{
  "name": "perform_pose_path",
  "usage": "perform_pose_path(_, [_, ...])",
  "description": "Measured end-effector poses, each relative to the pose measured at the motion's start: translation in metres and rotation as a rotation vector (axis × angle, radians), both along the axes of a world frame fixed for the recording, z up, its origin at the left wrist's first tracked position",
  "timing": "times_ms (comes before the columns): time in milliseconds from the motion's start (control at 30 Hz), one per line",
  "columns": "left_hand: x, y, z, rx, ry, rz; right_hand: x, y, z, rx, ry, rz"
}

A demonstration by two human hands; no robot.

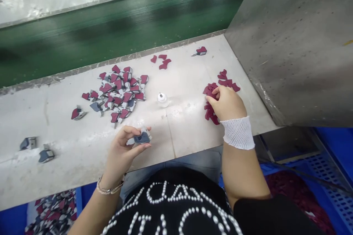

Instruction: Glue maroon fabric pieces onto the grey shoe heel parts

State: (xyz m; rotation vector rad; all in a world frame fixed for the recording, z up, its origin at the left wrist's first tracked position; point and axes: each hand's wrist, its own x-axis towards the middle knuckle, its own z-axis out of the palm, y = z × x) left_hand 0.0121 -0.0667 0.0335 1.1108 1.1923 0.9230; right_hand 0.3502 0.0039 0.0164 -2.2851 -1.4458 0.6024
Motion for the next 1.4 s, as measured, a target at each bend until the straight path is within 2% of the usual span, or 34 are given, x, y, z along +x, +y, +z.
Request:
perform_pose_path(133, [0.002, 0.000, 0.001, 0.007, -0.007, -0.005, -0.001, 0.000, 0.007, 0.012, 0.012, 0.042])
perform_pose_path(267, [0.004, -0.001, -0.002, 0.084, -0.033, 0.006, -0.020, -0.014, 0.032, 0.008, 0.116, 0.108])
perform_pose_path(433, [0.009, 0.000, -0.015, 0.221, -0.018, 0.047, -0.076, -0.036, 0.061, 0.010, 0.479, 0.420])
perform_pose_path(533, [0.012, -0.001, -0.019, 0.330, 0.014, 0.076, -0.104, -0.043, 0.065, -0.064, 0.655, 0.601])
perform_pose_path(600, [0.013, -0.002, -0.021, 0.389, 0.027, 0.084, -0.115, -0.044, 0.063, -0.113, 0.727, 0.660])
perform_pose_path(800, [0.014, -0.004, -0.025, 0.454, 0.079, 0.131, -0.126, -0.044, 0.055, -0.196, 0.923, 0.558])
perform_pose_path(1067, [0.015, -0.004, -0.025, 0.513, 0.202, 0.153, -0.127, -0.037, 0.050, -0.129, 0.746, 0.558])
perform_pose_path(1400, [0.014, 0.002, -0.021, 0.716, 0.259, 0.121, -0.125, -0.032, 0.052, -0.183, 0.743, 0.584])
